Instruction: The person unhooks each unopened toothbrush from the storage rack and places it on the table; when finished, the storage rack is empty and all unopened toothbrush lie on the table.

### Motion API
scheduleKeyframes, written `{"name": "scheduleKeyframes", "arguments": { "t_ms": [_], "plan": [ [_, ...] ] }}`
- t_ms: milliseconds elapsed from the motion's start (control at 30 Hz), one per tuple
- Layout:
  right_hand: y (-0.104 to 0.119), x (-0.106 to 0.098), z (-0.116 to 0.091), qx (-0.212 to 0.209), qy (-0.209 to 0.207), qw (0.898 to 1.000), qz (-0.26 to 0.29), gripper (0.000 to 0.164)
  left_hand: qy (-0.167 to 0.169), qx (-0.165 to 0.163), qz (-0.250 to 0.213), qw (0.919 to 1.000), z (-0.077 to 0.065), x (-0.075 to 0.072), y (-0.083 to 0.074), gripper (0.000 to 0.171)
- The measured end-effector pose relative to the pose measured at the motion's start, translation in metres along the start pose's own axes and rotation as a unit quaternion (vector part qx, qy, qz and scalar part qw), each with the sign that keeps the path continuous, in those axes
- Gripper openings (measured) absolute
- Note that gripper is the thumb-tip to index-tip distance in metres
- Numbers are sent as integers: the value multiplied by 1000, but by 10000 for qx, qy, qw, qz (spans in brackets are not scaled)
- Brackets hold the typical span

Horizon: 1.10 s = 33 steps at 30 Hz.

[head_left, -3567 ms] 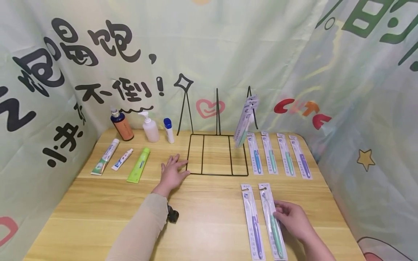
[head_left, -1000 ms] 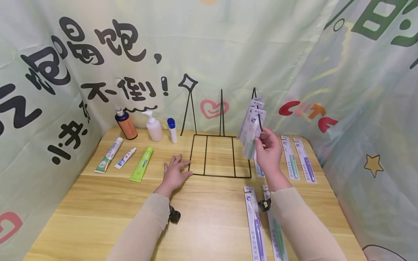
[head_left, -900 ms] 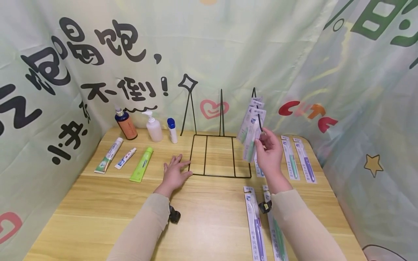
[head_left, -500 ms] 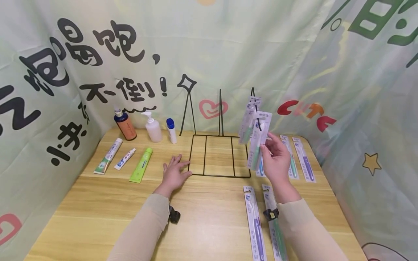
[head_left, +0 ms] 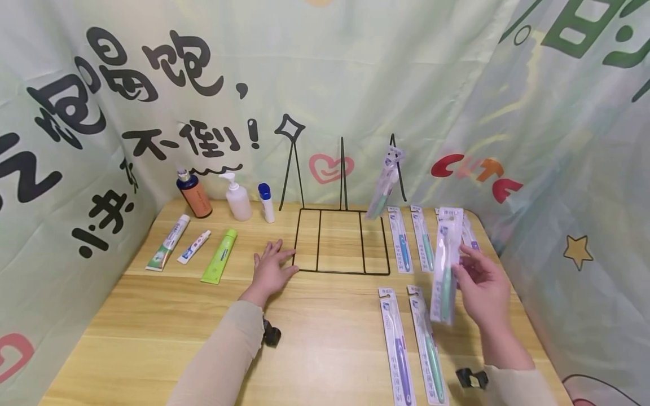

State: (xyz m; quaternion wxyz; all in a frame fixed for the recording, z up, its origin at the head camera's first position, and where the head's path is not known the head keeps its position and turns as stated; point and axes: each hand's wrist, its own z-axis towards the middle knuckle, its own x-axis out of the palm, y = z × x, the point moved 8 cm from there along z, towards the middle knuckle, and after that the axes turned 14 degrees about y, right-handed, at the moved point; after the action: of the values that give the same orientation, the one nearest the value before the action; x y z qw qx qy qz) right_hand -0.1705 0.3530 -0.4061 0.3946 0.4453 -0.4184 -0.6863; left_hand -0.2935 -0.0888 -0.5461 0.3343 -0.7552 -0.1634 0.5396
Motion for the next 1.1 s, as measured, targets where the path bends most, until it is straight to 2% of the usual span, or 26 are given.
{"name": "scheduleKeyframes", "arguments": {
  "t_ms": [67, 133, 233, 333, 433, 533, 833, 1100],
  "plan": [
    [-20, -11, -10, 630, 298, 9966, -433, 42, -7, 3, 11, 10000, 0, 0, 0, 54],
    [-39, -19, -21, 1045, 692, 9885, -851, 44, 8, -9, 26, 10000, 0, 0, 0, 54],
    [-66, -24, -37, 1560, 1378, 9684, -1375, 47, 23, -8, 62, 10000, -1, 0, -1, 53],
    [-89, -24, -51, 2121, 2031, 9428, -1579, 49, 34, -25, 69, 10000, -2, -2, -2, 53],
    [-105, -21, -60, 2530, 2493, 9205, -1629, 50, 41, -35, 73, 10000, -2, -2, -2, 54],
    [-114, -20, -63, 2684, 2617, 9115, -1690, 50, 56, -38, 71, 10000, -1, -1, -1, 54],
    [-119, -21, -65, 2856, 2543, 9020, -2002, 48, 40, -39, 71, 10000, 0, 0, -1, 54],
    [-113, -19, -64, 2803, 2836, 8818, -2518, 54, 41, -57, 43, 10000, 1, 0, -1, 53]
  ]
}}
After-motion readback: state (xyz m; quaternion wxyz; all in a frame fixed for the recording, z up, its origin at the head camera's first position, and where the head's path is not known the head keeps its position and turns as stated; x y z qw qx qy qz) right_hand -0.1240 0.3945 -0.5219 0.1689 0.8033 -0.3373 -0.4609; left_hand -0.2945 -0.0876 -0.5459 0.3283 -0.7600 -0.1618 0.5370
